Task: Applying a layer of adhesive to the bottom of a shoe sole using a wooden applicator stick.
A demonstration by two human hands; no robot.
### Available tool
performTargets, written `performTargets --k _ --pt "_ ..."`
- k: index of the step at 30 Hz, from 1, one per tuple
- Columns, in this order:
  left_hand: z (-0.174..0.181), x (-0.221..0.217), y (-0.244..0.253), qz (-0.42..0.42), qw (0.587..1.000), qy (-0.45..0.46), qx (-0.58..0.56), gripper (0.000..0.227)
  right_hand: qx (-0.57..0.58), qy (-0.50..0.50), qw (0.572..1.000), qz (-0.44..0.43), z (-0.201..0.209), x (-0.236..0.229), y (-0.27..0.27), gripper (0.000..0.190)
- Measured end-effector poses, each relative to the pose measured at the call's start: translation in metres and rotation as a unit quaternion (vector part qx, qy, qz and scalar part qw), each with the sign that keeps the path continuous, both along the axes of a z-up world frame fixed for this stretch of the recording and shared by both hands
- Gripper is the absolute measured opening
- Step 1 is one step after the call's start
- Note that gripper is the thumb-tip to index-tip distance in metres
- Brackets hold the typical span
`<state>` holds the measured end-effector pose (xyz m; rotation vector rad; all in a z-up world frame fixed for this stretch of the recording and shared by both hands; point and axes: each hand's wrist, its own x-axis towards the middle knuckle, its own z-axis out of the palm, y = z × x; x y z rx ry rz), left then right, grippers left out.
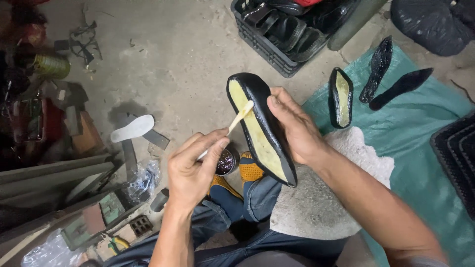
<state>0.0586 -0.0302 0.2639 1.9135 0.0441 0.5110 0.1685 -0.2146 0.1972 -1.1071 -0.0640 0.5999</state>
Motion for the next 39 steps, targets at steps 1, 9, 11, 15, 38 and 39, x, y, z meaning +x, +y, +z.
performTargets --k 1,9,11,15,38,39 --pt "-0.013 -0.004 -0.002 -0.001 1.000 0.001 -0.001 0.014 -0.001 0.001 1.000 -0.001 0.006 0.000 0.002 0.032" --pt "-0.043 -0.034 -0.015 -0.093 0.993 -0.038 0.066 0.020 -0.055 0.116 0.988 -0.086 0.015 0.013 0.005 0.021" --pt "-0.046 -0.030 -0.018 -0.076 0.985 -0.066 0.137 0.020 -0.049 0.098 0.991 -0.078 0.016 0.012 0.005 0.018" --pt "-0.017 -0.032 -0.030 -0.097 0.980 -0.073 0.155 0.019 -0.097 0.147 0.981 -0.086 0.042 0.014 0.005 0.022" --pt "-0.029 -0.013 0.024 0.090 0.989 -0.112 0.024 0.015 0.075 0.046 0.995 0.040 0.023 -0.015 0.001 0.030" --pt "-0.029 -0.009 0.030 0.098 0.987 -0.129 0.001 0.017 0.081 0.052 0.995 0.030 0.021 -0.014 0.000 0.027"
